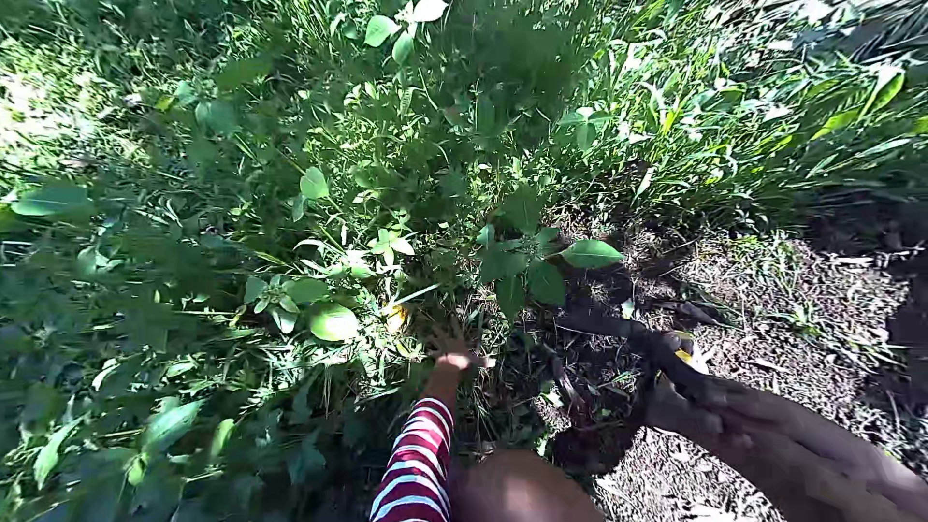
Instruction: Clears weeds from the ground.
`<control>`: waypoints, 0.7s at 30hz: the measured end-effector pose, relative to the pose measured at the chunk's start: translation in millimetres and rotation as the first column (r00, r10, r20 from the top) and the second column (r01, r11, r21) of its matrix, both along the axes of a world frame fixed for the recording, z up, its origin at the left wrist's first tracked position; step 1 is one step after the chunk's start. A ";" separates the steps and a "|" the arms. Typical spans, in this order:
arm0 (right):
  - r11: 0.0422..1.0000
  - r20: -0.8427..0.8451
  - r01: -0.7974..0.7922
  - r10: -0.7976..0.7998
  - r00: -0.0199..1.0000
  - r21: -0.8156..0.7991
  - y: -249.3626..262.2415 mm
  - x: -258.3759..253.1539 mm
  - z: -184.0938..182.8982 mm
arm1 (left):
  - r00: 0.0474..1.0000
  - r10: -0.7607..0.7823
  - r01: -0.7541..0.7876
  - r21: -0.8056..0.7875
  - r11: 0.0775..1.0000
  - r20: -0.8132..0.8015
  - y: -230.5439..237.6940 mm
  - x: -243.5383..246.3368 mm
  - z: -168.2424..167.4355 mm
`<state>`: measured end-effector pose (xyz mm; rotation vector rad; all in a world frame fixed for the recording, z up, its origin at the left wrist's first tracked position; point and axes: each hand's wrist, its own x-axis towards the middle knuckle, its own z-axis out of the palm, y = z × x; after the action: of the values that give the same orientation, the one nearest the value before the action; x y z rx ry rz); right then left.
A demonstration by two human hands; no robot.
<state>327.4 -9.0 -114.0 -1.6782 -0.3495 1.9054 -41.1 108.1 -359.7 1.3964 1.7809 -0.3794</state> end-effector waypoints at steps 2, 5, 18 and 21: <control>0.991 -0.235 0.100 -0.120 0.965 -0.094 -0.8 5.1 -12.8 | 0.992 -0.100 0.103 0.039 0.994 -0.080 -19.3 15.0 -22.5; 0.944 -0.289 0.226 -0.292 0.912 -0.239 6.4 -2.9 -27.7 | 0.991 -0.112 0.118 0.090 0.989 -0.069 -23.0 0.8 -32.9; 0.939 -0.091 0.343 -0.344 0.935 -0.026 37.9 -38.8 4.6 | 0.996 -0.063 0.067 0.065 0.996 -0.066 -100.7 -98.5 54.0; 0.948 -0.108 0.310 -0.316 0.943 -0.070 41.8 -26.6 0.8 | 0.986 -0.060 0.064 0.025 0.998 -0.155 -143.9 -158.4 82.5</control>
<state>300.8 32.7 -113.2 -1.5397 0.0161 1.7757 -199.5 -35.8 -277.2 1.4805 1.8769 -0.5080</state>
